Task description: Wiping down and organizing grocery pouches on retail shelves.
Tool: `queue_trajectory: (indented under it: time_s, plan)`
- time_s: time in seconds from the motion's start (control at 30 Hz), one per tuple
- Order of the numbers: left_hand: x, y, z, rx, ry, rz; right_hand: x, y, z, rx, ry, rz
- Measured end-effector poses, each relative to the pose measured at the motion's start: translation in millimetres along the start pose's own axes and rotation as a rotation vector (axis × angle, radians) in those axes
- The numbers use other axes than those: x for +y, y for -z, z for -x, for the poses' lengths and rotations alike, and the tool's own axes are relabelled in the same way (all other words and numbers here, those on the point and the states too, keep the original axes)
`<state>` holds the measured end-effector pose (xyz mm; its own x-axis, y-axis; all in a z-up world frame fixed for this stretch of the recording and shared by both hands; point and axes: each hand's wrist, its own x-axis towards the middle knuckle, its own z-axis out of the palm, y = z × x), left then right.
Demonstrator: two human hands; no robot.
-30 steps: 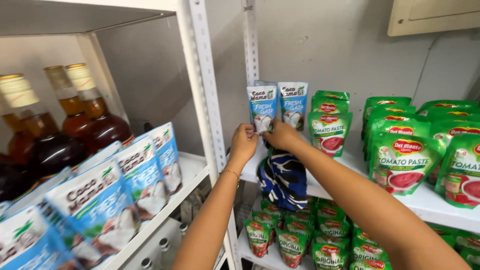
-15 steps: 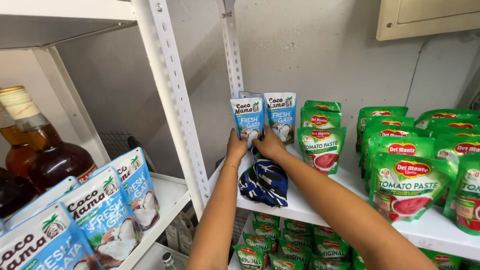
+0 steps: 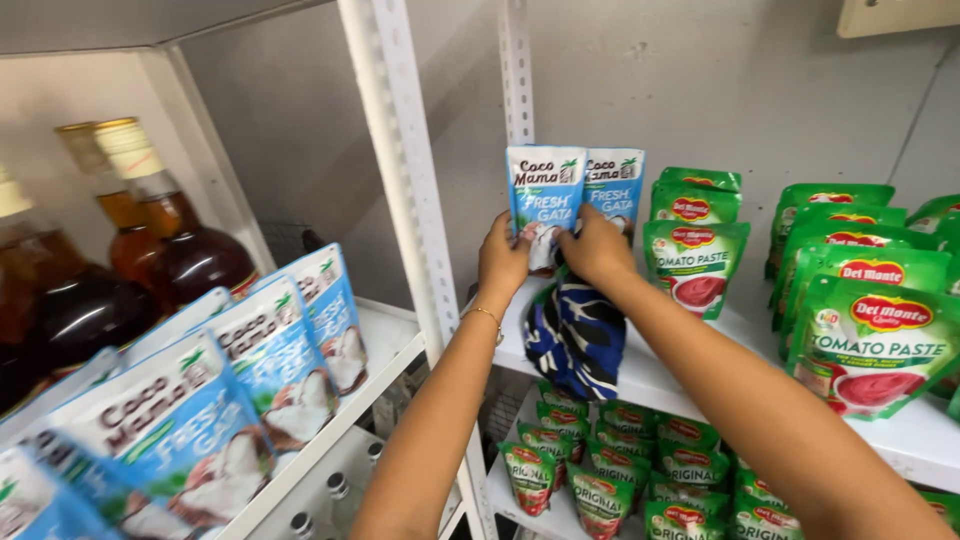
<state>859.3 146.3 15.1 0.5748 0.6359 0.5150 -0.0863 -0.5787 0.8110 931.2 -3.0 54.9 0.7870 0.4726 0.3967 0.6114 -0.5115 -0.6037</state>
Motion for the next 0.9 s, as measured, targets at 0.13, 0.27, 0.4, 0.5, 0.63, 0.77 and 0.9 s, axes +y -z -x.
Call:
queue_trajectory:
  time_s: [0.13,0.27,0.4,0.5,0.63,0.77,0.9]
  plan:
    - [45,39,39,0.005,-0.024,0.022,-49,60,70,0.023,0.077,0.006]
    - [79,88,80,0.008,-0.118,0.084,-76,84,113,0.110,0.197,-0.040]
    - [107,156,133,0.069,-0.207,0.064,-105,89,155,0.101,0.315,-0.121]
    - [122,214,180,0.175,-0.249,-0.007,-144,86,198,0.066,0.386,-0.174]
    - [152,295,252,0.260,-0.268,-0.113,-203,78,257,0.000,0.490,-0.291]
    - [160,370,319,0.373,-0.285,-0.207,-251,56,311,-0.120,0.585,-0.420]
    - [170,438,389,0.469,-0.259,-0.306,-300,30,367,-0.266,0.687,-0.560]
